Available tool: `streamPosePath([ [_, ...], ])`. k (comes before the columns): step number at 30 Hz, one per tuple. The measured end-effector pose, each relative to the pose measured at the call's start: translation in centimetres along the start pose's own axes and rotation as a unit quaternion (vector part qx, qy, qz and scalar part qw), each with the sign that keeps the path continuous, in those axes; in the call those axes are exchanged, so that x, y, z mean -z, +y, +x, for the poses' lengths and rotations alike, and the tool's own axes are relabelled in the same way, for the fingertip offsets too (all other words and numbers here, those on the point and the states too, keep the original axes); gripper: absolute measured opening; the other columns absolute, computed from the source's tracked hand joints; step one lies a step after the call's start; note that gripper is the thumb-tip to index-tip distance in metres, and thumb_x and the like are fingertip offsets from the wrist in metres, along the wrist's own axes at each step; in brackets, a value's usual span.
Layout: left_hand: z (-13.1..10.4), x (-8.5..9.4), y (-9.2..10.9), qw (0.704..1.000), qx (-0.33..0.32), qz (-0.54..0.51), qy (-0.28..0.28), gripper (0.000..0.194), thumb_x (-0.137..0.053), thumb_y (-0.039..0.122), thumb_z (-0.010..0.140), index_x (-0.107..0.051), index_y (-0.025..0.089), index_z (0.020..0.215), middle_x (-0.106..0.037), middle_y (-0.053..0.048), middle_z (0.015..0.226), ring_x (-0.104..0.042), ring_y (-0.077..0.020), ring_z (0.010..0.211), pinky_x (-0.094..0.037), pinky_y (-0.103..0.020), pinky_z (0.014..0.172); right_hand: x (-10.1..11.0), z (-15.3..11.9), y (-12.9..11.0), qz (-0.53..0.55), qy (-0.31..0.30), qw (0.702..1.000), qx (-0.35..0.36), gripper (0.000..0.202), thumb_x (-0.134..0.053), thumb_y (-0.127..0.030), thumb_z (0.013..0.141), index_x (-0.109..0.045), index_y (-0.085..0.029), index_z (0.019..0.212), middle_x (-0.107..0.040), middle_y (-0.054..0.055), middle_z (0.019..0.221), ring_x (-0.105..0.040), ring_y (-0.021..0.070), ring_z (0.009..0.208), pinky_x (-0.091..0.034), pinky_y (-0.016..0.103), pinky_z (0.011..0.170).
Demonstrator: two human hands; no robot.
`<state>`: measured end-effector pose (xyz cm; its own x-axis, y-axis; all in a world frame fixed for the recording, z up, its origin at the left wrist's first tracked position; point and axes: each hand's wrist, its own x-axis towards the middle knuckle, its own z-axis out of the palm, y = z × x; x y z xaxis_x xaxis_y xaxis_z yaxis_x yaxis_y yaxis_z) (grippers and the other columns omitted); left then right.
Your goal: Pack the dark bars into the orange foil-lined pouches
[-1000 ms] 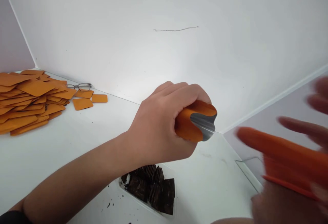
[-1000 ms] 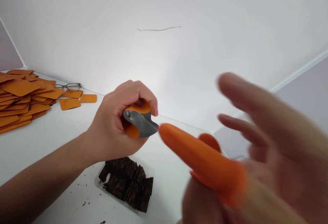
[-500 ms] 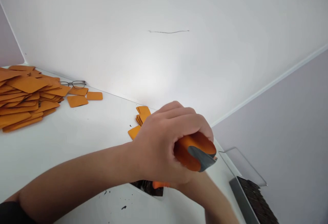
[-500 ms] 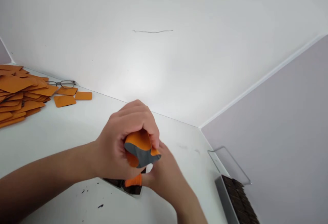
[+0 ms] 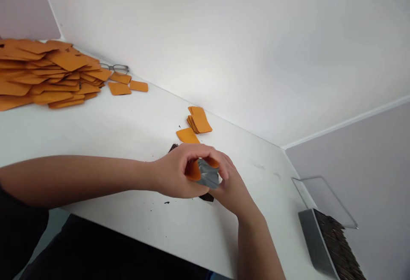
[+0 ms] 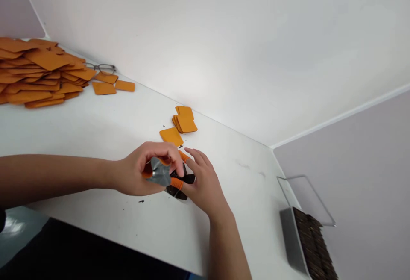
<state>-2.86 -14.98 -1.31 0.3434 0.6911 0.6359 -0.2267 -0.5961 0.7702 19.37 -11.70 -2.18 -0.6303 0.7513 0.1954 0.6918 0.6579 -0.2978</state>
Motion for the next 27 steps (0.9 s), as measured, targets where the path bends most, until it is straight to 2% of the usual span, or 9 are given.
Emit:
streamPosePath([
  [3,-2.9,0.9,-0.5,0.998,-0.016,0.047,0.027,0.024,-0.062,0.004,0.068,-0.067,0.018,0.087,-0.067,0.001,0.076,-0.059,-0.0093,0.069,-0.048,-0.021,0.063,-0.3,0.1,0.7,0.018,-0.026,0.999,0.007,0.047,-0.073,-0.053,0.089,-0.069,-0.033,0.132,-0.063,0.008,0.143,-0.058,0.0326,0.135,-0.059,0.055,0.104],
  [7,-4.7,1.9,-0.7,0.991,-0.049,0.107,0.066,0.019,-0.065,0.004,0.069,-0.063,0.019,0.081,-0.068,0.001,0.074,-0.061,-0.0096,0.071,-0.05,-0.024,0.07,-0.9,0.4,0.8,0.03,-0.011,0.999,0.023,0.034,-0.068,-0.05,0.094,-0.074,-0.032,0.122,-0.065,0.007,0.14,-0.056,0.0322,0.136,-0.055,0.058,0.108],
  [11,-5.2,2.2,-0.6,0.986,-0.023,0.131,0.103,0.021,-0.062,0.004,0.07,-0.062,0.02,0.084,-0.071,0.0,0.08,-0.062,-0.0106,0.07,-0.053,-0.025,0.069,-1.3,0.5,0.9,0.028,0.02,0.999,0.023,0.023,-0.065,-0.043,0.096,-0.076,-0.031,0.113,-0.065,0.006,0.141,-0.059,0.0298,0.132,-0.055,0.056,0.107],
  [14,-5.4,2.4,-0.4,0.982,-0.037,0.145,0.113,0.024,-0.063,0.006,0.072,-0.064,0.02,0.09,-0.073,-0.002,0.085,-0.065,-0.0121,0.076,-0.055,-0.027,0.074,-1.4,0.4,1.1,0.014,0.029,0.999,0.014,0.025,-0.064,-0.043,0.096,-0.075,-0.032,0.116,-0.064,0.006,0.141,-0.06,0.0301,0.129,-0.057,0.054,0.103],
  [18,-5.4,2.6,-0.5,0.984,-0.079,0.135,0.09,0.029,-0.063,0.004,0.075,-0.066,0.016,0.102,-0.078,-0.006,0.098,-0.069,-0.0134,0.089,-0.056,-0.028,0.087,-1.0,0.2,1.1,-0.006,0.029,1.0,-0.003,0.038,-0.065,-0.046,0.095,-0.068,-0.033,0.13,-0.062,0.006,0.143,-0.058,0.032,0.131,-0.056,0.055,0.103],
  [21,-5.5,2.8,-0.8,0.985,-0.086,0.133,0.072,0.029,-0.063,0.005,0.078,-0.066,0.017,0.104,-0.08,-0.006,0.103,-0.072,-0.0144,0.095,-0.056,-0.031,0.094,-0.4,0.0,1.1,-0.019,0.021,1.0,0.012,0.043,-0.066,-0.051,0.094,-0.064,-0.034,0.134,-0.061,0.006,0.145,-0.058,0.0325,0.132,-0.055,0.055,0.104],
  [24,-5.6,2.9,-1.2,0.981,-0.094,0.143,0.087,0.025,-0.063,0.008,0.079,-0.065,0.018,0.102,-0.079,-0.006,0.098,-0.073,-0.0153,0.092,-0.057,-0.032,0.09,-0.1,-0.1,1.6,-0.031,0.01,0.998,0.052,0.035,-0.066,-0.054,0.095,-0.067,-0.036,0.125,-0.063,0.004,0.142,-0.057,0.0348,0.134,-0.053,0.059,0.105],
  [27,-5.6,3.1,-1.5,0.98,-0.088,0.15,0.099,0.023,-0.062,0.007,0.078,-0.065,0.018,0.098,-0.078,-0.005,0.095,-0.071,-0.0144,0.089,-0.058,-0.029,0.083,-0.2,-0.1,2.3,-0.024,0.002,0.998,0.058,0.024,-0.066,-0.05,0.096,-0.069,-0.037,0.116,-0.065,0.003,0.139,-0.057,0.0356,0.133,-0.053,0.062,0.103],
])
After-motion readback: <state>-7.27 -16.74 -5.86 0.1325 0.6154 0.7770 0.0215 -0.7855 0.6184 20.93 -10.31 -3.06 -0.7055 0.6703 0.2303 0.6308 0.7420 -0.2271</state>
